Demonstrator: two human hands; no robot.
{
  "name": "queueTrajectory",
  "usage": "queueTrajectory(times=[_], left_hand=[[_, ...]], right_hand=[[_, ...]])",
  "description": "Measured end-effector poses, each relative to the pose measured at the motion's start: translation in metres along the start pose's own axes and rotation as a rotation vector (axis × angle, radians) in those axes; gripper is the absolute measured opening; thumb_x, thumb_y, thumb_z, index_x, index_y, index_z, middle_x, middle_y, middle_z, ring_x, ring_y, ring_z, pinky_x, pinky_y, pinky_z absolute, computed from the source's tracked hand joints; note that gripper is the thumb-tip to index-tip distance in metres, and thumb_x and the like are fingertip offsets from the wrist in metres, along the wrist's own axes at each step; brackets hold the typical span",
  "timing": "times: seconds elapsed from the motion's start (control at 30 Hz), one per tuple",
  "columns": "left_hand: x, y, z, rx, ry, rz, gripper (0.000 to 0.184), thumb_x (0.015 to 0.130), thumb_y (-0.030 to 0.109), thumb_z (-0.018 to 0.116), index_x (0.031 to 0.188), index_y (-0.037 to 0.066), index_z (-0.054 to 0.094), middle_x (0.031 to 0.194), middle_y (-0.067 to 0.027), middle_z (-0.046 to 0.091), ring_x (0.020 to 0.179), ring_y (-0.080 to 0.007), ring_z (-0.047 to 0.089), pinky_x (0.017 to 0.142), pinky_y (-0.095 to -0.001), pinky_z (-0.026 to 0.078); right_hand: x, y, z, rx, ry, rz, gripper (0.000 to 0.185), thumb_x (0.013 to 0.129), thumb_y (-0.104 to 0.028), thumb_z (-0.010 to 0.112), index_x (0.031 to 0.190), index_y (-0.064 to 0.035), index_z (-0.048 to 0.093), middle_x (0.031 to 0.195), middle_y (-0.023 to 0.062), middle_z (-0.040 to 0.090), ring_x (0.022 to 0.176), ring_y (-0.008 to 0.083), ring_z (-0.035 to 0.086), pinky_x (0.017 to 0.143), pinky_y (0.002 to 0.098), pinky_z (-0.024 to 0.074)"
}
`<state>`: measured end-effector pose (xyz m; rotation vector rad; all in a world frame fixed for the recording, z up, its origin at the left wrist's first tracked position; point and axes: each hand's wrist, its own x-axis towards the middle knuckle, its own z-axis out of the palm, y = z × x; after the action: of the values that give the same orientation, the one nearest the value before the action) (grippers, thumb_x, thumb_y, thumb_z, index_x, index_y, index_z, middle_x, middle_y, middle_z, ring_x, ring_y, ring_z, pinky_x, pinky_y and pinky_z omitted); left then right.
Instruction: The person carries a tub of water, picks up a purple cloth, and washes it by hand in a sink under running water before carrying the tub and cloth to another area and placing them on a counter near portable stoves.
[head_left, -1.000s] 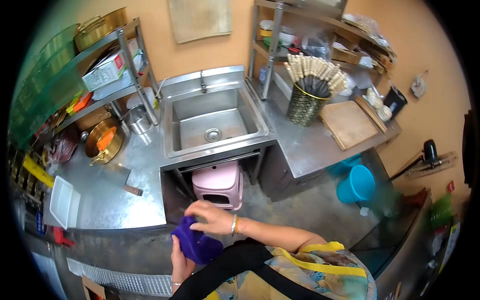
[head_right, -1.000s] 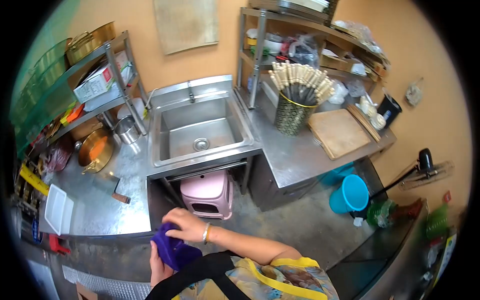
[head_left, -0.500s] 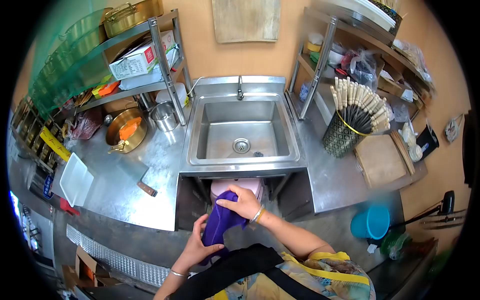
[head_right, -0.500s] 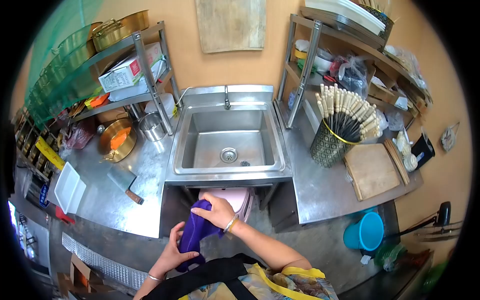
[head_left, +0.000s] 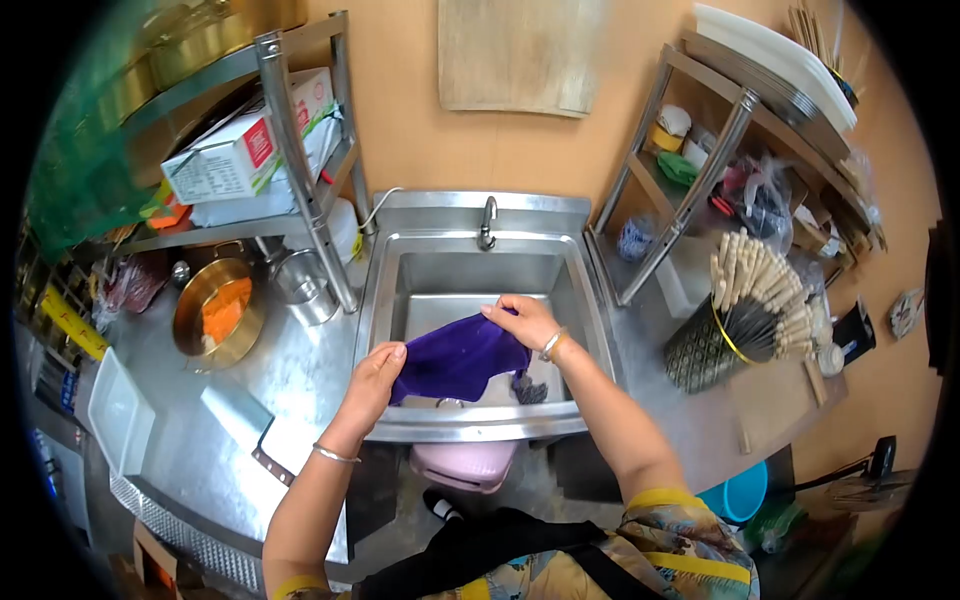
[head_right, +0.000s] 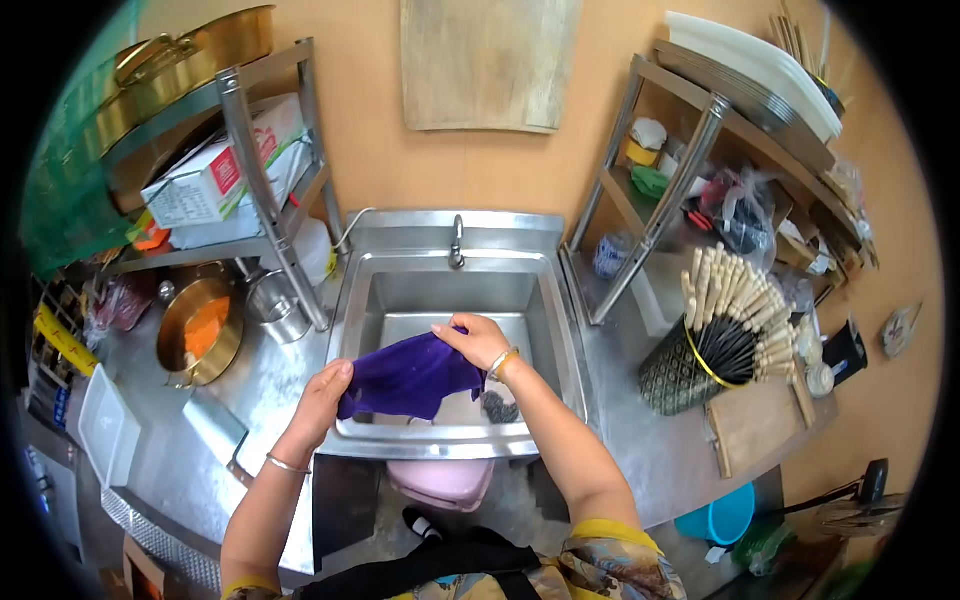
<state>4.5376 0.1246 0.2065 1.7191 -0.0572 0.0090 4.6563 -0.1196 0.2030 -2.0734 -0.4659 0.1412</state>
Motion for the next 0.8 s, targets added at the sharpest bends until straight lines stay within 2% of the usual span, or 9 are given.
queueTrajectory(times=[0.03, 0.13, 0.2, 0.33, 0.47, 0.53, 0.63, 0.73, 0.8], left_hand=[[0.016, -0.001, 0.004, -0.253, -0.010, -0.108, 0.036, 0.091, 0.027, 0.043, 0.101, -0.005, 0.055, 0.096, -0.0083, 0.057, 0.089, -0.0124, 0.052, 0.080, -0.0234, 0.039], [0.067, -0.015, 0.017, -0.668, -0.018, -0.337, 0.034, 0.091, 0.028, 0.041, 0.098, -0.003, 0.055, 0.095, -0.0109, 0.061, 0.084, -0.0181, 0.059, 0.074, -0.0286, 0.047], [0.094, -0.034, 0.031, -0.735, 0.039, -0.396, 0.035, 0.091, 0.028, 0.041, 0.100, -0.003, 0.054, 0.096, -0.0111, 0.061, 0.084, -0.0192, 0.059, 0.076, -0.0302, 0.048], [0.123, -0.060, 0.042, -0.707, 0.051, -0.449, 0.021, 0.086, 0.010, 0.046, 0.103, 0.001, 0.053, 0.093, -0.0105, 0.060, 0.084, -0.0199, 0.059, 0.076, -0.0328, 0.048], [0.149, -0.080, 0.037, -0.701, 0.169, -0.570, 0.024, 0.080, 0.001, 0.043, 0.103, 0.002, 0.051, 0.089, -0.0087, 0.059, 0.080, -0.0210, 0.059, 0.074, -0.0327, 0.049], [0.171, -0.079, 0.043, -0.700, 0.196, -0.590, 0.025, 0.078, -0.001, 0.042, 0.101, 0.002, 0.052, 0.086, -0.0082, 0.059, 0.077, -0.0202, 0.059, 0.072, -0.0321, 0.049], [0.202, -0.101, 0.062, -0.679, 0.161, -0.660, 0.018, 0.075, -0.001, 0.045, 0.090, 0.004, 0.054, 0.077, -0.0049, 0.057, 0.067, -0.0171, 0.056, 0.062, -0.0306, 0.047], [0.238, -0.119, 0.101, -0.635, 0.086, -0.727, 0.020, 0.073, -0.002, 0.046, 0.090, 0.004, 0.055, 0.075, -0.0048, 0.057, 0.066, -0.0162, 0.056, 0.061, -0.0295, 0.047], [0.263, -0.132, 0.124, -0.441, -0.035, -0.619, 0.025, 0.071, -0.003, 0.047, 0.094, 0.003, 0.056, 0.077, -0.0047, 0.059, 0.067, -0.0157, 0.057, 0.061, -0.0292, 0.047]], right_hand=[[0.019, 0.024, -0.001, -0.064, 0.008, 0.028, 0.037, 0.078, -0.037, 0.059, 0.069, -0.0020, 0.057, 0.060, 0.0048, 0.054, 0.057, 0.0117, 0.048, 0.057, 0.0267, 0.0404], [0.069, 0.083, 0.000, -0.021, 0.192, 0.039, 0.048, 0.075, -0.040, 0.060, 0.101, 0.0000, 0.055, 0.099, 0.0146, 0.056, 0.087, 0.0227, 0.056, 0.078, 0.0301, 0.0449], [0.109, 0.107, 0.002, -0.186, 0.220, 0.139, 0.073, 0.073, -0.037, 0.062, 0.126, 0.0032, 0.032, 0.126, 0.0217, 0.038, 0.118, 0.0328, 0.036, 0.098, 0.0361, 0.0300], [0.188, 0.132, 0.034, -0.058, 0.387, 0.098, 0.075, 0.074, -0.031, 0.060, 0.129, 0.0038, 0.024, 0.131, 0.0214, 0.030, 0.124, 0.0327, 0.026, 0.102, 0.0361, 0.0241], [0.202, 0.150, 0.079, -0.349, 0.313, -0.017, 0.062, 0.074, -0.024, 0.059, 0.122, 0.0069, 0.034, 0.122, 0.0229, 0.041, 0.127, 0.0327, 0.019, 0.104, 0.0366, 0.0205], [0.201, 0.160, 0.084, -0.359, 0.400, -0.131, 0.050, 0.075, -0.021, 0.058, 0.115, 0.0039, 0.043, 0.114, 0.0207, 0.048, 0.123, 0.0332, 0.028, 0.100, 0.0385, 0.0261], [0.197, 0.187, 0.065, -0.137, 0.316, -0.109, 0.046, 0.076, -0.021, 0.055, 0.116, 0.0002, 0.044, 0.119, 0.0213, 0.045, 0.116, 0.0355, 0.037, 0.098, 0.0387, 0.0301], [0.197, 0.204, 0.033, 0.067, -0.089, -0.123, 0.042, 0.072, -0.004, 0.053, 0.113, -0.0048, 0.049, 0.115, 0.0134, 0.051, 0.115, 0.0299, 0.041, 0.096, 0.0367, 0.0319], [0.175, 0.213, 0.028, 0.109, -0.109, -0.256, 0.046, 0.067, 0.002, 0.050, 0.112, -0.0056, 0.050, 0.118, 0.0148, 0.049, 0.116, 0.0296, 0.039, 0.099, 0.0353, 0.0297]])
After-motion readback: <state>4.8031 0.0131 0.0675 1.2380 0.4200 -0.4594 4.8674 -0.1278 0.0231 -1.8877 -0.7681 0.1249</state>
